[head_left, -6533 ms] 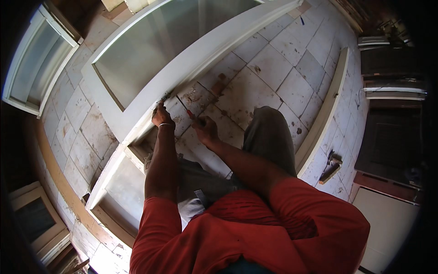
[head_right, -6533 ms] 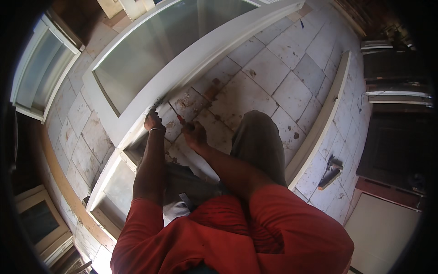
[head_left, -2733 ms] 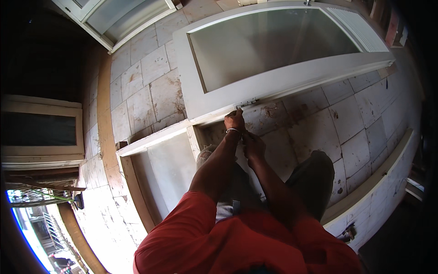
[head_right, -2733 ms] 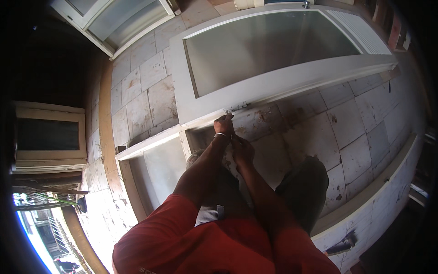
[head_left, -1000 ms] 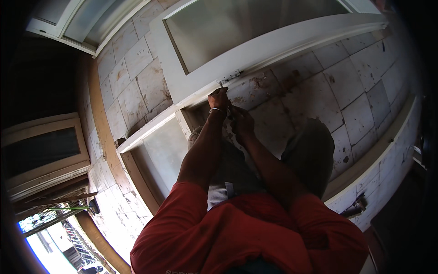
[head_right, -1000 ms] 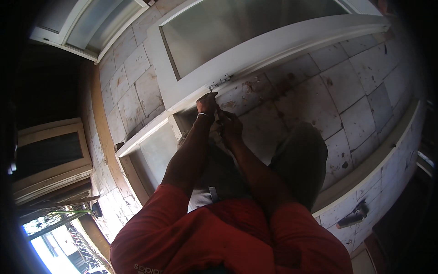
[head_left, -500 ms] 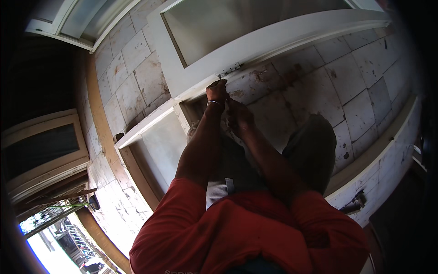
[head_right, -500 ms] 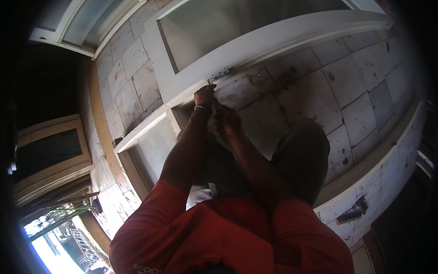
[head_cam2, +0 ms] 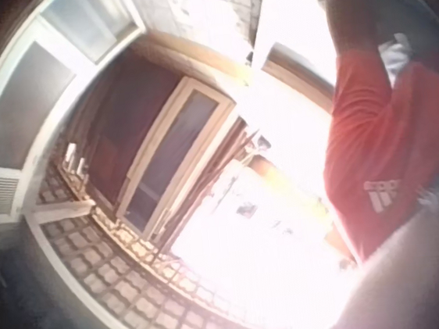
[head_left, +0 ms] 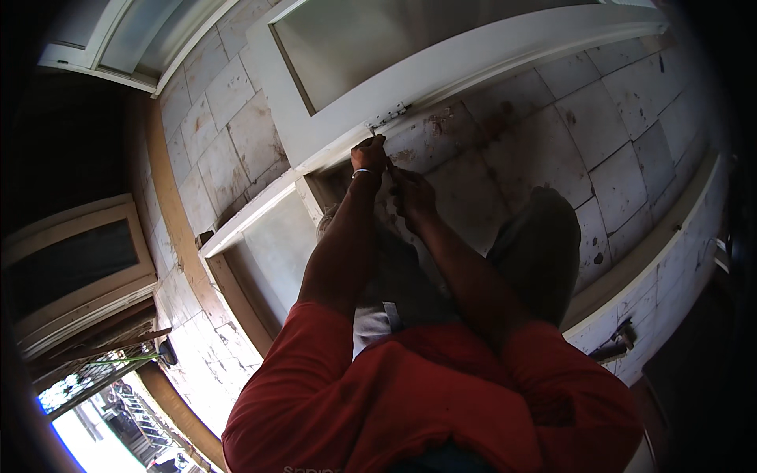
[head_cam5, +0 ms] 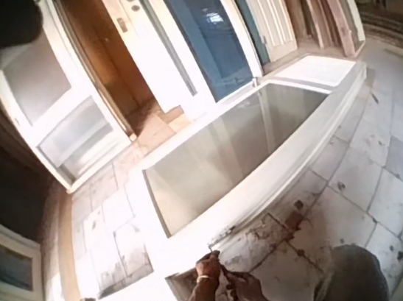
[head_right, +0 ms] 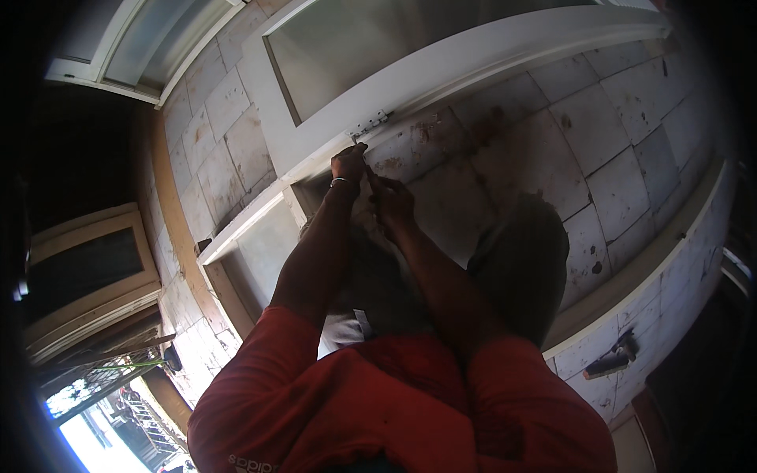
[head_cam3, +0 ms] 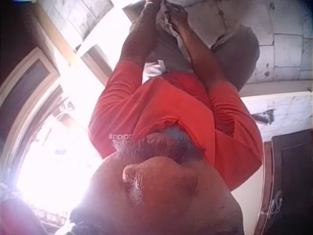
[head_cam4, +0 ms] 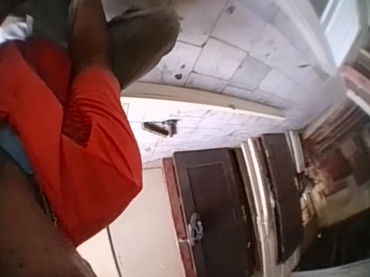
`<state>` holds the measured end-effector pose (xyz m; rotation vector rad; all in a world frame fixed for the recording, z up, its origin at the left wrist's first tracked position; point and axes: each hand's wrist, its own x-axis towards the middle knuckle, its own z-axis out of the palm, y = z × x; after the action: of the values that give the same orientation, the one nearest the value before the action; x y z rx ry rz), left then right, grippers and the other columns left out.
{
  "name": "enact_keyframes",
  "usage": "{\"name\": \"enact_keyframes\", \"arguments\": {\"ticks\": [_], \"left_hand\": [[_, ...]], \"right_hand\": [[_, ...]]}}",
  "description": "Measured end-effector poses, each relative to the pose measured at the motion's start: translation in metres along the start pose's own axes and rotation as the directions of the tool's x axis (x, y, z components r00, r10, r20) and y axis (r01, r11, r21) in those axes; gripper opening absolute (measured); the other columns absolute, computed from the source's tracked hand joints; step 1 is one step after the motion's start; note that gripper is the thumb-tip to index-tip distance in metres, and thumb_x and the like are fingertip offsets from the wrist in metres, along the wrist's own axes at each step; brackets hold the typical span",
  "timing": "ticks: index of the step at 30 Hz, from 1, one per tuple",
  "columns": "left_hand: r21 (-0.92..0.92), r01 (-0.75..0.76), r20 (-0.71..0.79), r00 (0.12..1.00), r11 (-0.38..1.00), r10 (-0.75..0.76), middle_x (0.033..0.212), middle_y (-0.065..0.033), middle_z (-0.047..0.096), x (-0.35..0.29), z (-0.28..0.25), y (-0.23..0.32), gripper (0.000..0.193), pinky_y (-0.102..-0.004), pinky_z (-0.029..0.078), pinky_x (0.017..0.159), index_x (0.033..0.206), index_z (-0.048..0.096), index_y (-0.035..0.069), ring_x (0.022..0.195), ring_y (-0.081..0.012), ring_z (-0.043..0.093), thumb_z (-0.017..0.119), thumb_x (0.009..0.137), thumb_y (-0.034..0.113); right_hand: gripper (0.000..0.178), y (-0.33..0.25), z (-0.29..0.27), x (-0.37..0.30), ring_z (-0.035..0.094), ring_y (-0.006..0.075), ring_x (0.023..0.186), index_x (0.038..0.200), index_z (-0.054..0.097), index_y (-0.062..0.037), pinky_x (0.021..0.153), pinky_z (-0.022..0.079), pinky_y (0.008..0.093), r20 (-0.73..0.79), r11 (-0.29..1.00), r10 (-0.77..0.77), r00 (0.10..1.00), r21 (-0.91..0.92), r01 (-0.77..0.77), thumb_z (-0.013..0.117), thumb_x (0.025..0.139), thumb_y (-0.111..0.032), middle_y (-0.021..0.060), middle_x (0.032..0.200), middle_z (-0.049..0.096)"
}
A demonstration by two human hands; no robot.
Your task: The person repairs a door laid on the floor by using a screwdriver to tighten screws on a hinge and handling the door frame.
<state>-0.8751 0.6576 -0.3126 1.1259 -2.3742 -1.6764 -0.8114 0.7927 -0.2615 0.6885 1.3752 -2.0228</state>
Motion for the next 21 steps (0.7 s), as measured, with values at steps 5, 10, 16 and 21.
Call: {"name": "enact_keyframes", "arguments": {"ticks": [5,10,16,21], "left_hand": [[0.004,-0.037,0.009,0.999,0.999,0.037,0.079,-0.0137,0.069,-0.003,0.001,-0.003,0.037,-0.0361,0.051,0.07,0.098,0.073,0.001,0.072,-0.0224,0.065,0.064,0.083,0.034],[0.053,-0.141,-0.036,0.989,0.989,0.143,0.078,-0.0141,0.069,-0.001,-0.003,-0.001,0.034,-0.0362,0.051,0.068,0.098,0.073,0.003,0.071,-0.0226,0.065,0.063,0.083,0.032],[0.276,-0.336,-0.057,0.93,0.9,0.364,0.081,-0.0159,0.07,0.0,0.004,-0.006,0.031,-0.0365,0.051,0.067,0.096,0.073,0.005,0.075,-0.0243,0.067,0.06,0.083,0.03],[0.227,-0.079,-0.056,0.994,0.971,0.094,0.079,-0.0168,0.069,-0.008,0.003,-0.002,0.026,-0.0373,0.052,0.067,0.095,0.073,0.006,0.073,-0.0264,0.067,0.057,0.082,0.022]], "right_hand": [[0.039,-0.009,0.003,-0.002,0.044,0.0065,0.047,0.114,0.058,-0.0054,0.039,0.033,0.0216,-0.023,0.995,0.101,0.995,-0.017,-0.101,0.068,0.087,-0.032,0.0025,0.073,0.056],[0.033,-0.008,0.003,-0.004,0.044,0.0065,0.047,0.111,0.058,-0.0076,0.039,0.034,0.0225,0.077,0.978,0.144,0.987,0.144,-0.154,0.067,0.088,-0.03,0.0013,0.072,0.054],[0.032,0.019,-0.003,0.018,0.052,0.0091,0.051,0.108,0.061,-0.0066,0.044,0.041,0.025,0.023,0.975,-0.202,0.979,-0.087,0.203,0.064,0.09,-0.033,0.0024,0.073,0.058],[0.037,0.009,-0.011,0.015,0.062,0.0104,0.063,0.101,0.066,-0.0025,0.052,0.048,0.0274,0.088,0.679,-0.583,0.808,-0.493,0.544,0.069,0.085,-0.036,0.0069,0.075,0.066]]}}
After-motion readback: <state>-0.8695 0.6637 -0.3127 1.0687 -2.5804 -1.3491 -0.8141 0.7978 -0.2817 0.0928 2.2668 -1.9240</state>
